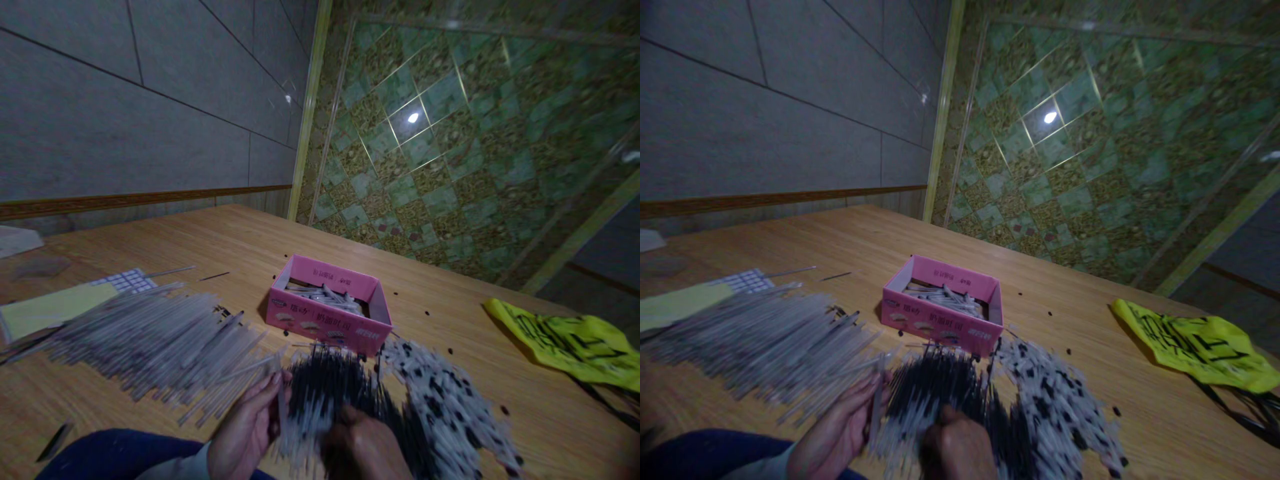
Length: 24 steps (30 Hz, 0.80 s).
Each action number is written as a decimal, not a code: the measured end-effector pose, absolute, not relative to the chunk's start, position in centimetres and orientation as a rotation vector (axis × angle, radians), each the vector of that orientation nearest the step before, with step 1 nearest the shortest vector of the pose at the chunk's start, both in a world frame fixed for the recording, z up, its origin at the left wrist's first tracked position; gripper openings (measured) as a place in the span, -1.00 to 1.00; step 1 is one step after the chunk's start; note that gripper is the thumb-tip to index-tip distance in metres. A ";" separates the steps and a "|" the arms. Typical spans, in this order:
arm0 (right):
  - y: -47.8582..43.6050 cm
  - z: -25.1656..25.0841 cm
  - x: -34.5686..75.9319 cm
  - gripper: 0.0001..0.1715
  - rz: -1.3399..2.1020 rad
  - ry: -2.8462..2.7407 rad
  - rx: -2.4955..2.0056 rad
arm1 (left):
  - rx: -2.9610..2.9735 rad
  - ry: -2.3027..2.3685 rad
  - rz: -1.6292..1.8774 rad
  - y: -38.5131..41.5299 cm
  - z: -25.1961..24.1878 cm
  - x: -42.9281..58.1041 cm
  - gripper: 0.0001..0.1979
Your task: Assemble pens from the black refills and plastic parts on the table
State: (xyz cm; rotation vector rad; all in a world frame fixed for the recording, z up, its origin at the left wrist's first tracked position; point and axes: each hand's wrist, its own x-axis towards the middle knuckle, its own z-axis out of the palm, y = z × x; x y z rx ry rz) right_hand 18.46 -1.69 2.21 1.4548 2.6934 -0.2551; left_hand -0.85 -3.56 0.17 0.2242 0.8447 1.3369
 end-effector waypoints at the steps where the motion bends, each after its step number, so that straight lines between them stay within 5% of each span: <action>1: -1.8 1.8 18.3 -0.78 -0.223 2.697 1.440 | 0.268 0.846 1.344 -3.6 0.2 -0.8 -0.83; 19: -1.3 -0.2 18.2 -0.90 0.047 2.912 1.203 | 0.976 1.144 1.265 -3.5 -0.3 -1.0 -0.68; 24: -1.2 1.3 19.7 -0.88 -0.617 3.251 1.632 | 1.250 1.257 1.214 -3.8 -0.2 -1.2 -0.69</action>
